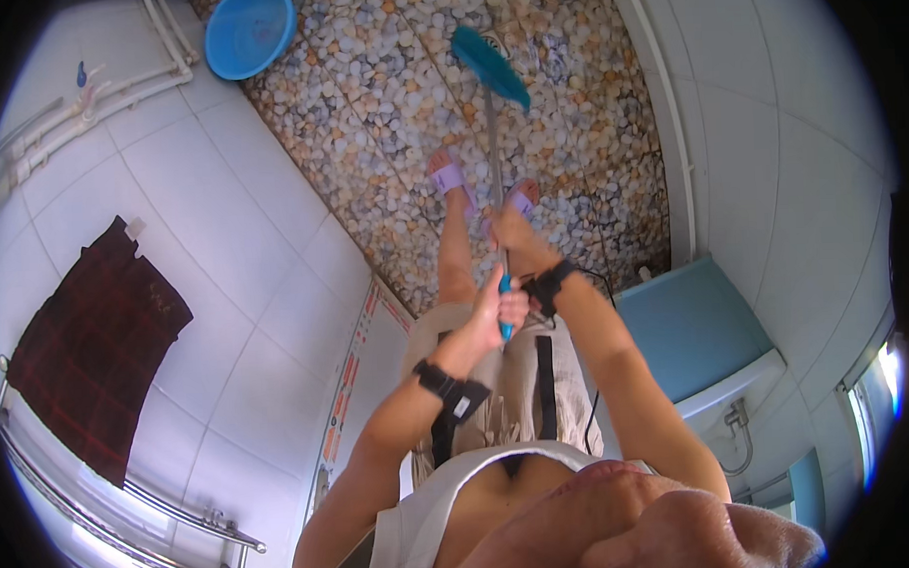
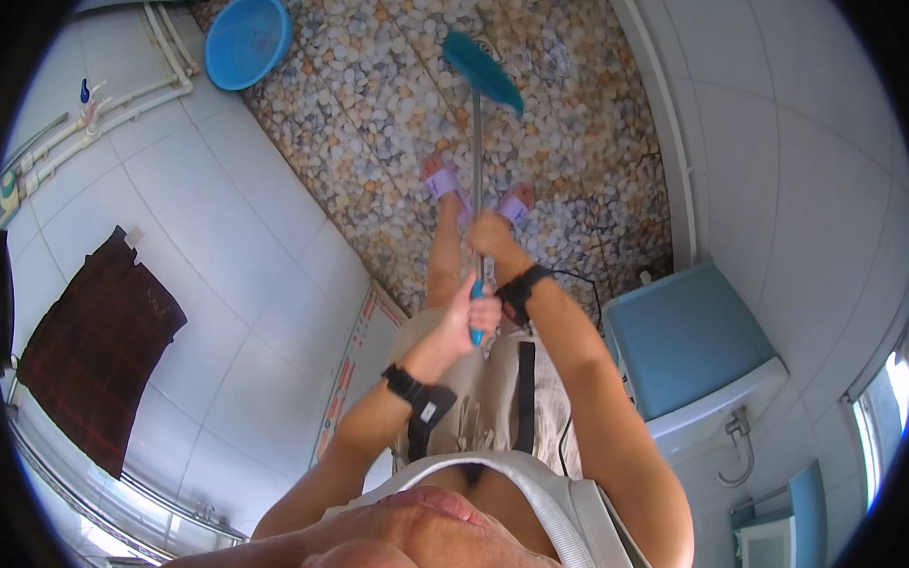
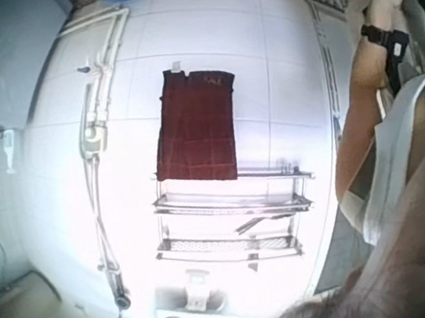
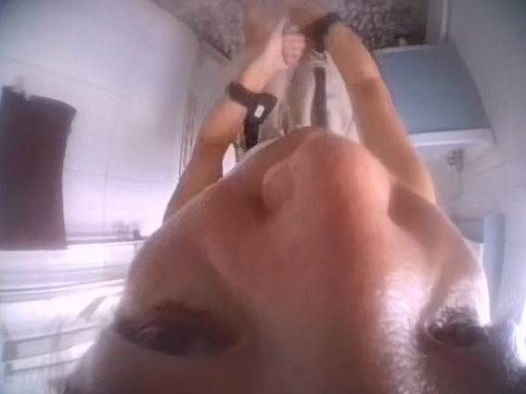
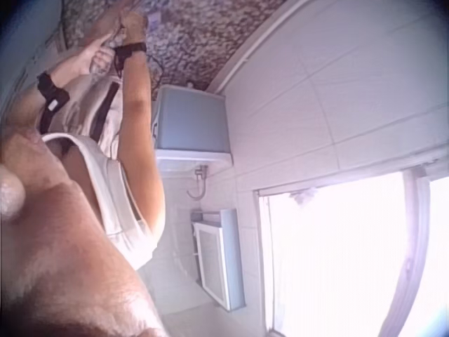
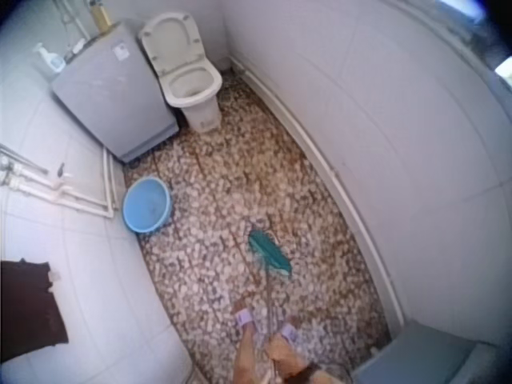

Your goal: The person sweeps the tiled floor using a broom and moves a bucket and a mat aside by hand.

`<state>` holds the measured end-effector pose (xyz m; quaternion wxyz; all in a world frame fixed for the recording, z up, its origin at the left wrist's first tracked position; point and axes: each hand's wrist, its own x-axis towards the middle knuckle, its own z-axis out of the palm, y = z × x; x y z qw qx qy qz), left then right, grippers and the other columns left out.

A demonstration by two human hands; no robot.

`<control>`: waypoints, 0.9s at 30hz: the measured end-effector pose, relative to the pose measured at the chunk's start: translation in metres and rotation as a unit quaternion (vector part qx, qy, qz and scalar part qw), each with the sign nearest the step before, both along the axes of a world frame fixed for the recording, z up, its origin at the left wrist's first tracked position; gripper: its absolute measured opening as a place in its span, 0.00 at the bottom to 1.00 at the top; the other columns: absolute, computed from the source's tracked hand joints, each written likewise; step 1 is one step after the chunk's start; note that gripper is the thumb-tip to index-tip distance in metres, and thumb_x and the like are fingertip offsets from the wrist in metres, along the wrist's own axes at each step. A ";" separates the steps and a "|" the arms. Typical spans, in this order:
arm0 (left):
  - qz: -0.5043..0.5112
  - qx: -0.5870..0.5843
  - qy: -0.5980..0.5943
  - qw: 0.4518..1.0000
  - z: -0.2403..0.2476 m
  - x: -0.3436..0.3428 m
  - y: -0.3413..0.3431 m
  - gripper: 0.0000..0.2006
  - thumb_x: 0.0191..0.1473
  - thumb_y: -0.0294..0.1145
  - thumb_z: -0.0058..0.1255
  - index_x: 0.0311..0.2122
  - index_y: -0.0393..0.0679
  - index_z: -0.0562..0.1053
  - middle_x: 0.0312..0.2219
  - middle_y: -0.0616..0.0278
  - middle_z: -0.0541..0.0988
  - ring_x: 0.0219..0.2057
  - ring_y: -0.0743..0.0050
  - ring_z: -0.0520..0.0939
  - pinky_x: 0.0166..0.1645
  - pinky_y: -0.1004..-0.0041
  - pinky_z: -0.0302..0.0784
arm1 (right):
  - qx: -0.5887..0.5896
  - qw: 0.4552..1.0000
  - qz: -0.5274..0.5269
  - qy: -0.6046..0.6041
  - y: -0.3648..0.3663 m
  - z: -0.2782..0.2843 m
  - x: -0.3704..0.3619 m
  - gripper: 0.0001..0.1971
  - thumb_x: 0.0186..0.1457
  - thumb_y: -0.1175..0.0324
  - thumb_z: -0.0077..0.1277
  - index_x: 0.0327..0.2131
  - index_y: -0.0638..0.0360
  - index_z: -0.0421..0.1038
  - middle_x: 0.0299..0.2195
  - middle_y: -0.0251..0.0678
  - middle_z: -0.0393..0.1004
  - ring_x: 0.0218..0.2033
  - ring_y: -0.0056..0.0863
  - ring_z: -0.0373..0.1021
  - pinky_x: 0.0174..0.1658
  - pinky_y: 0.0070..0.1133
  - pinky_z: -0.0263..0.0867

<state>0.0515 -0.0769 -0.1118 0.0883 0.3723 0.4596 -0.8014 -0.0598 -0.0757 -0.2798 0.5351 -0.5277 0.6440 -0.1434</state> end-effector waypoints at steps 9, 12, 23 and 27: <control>-0.029 -0.002 0.006 1.000 0.004 0.007 0.003 0.19 0.52 0.57 0.41 0.23 0.51 0.63 0.11 0.79 0.57 0.11 0.92 0.57 0.12 0.90 0.49 | 0.133 0.981 -0.144 -0.013 0.011 -0.006 0.010 0.23 0.56 0.60 0.34 0.14 0.67 0.65 0.10 0.42 0.68 0.11 0.30 0.67 0.18 0.26 0.64; -0.024 -0.008 -0.006 1.000 -0.011 -0.008 -0.018 0.19 0.52 0.57 0.41 0.23 0.52 0.63 0.11 0.79 0.56 0.11 0.93 0.57 0.12 0.90 0.48 | 0.191 0.969 -0.148 -0.060 -0.037 0.000 -0.013 0.22 0.56 0.60 0.35 0.15 0.67 0.65 0.11 0.42 0.68 0.11 0.31 0.68 0.17 0.26 0.64; -0.042 0.004 0.019 0.999 0.002 0.003 -0.003 0.19 0.52 0.56 0.42 0.25 0.50 0.65 0.12 0.78 0.57 0.11 0.92 0.57 0.12 0.89 0.50 | 0.200 0.966 -0.156 -0.056 0.006 -0.015 -0.004 0.18 0.54 0.64 0.35 0.23 0.72 0.64 0.11 0.45 0.69 0.10 0.33 0.67 0.17 0.26 0.63; -0.025 -0.055 -0.014 0.998 -0.024 -0.004 -0.026 0.19 0.53 0.55 0.41 0.25 0.49 0.64 0.12 0.79 0.57 0.11 0.92 0.57 0.12 0.90 0.52 | 0.223 0.955 -0.154 -0.121 -0.057 0.025 -0.014 0.18 0.55 0.64 0.34 0.19 0.68 0.65 0.10 0.42 0.68 0.10 0.31 0.67 0.17 0.26 0.63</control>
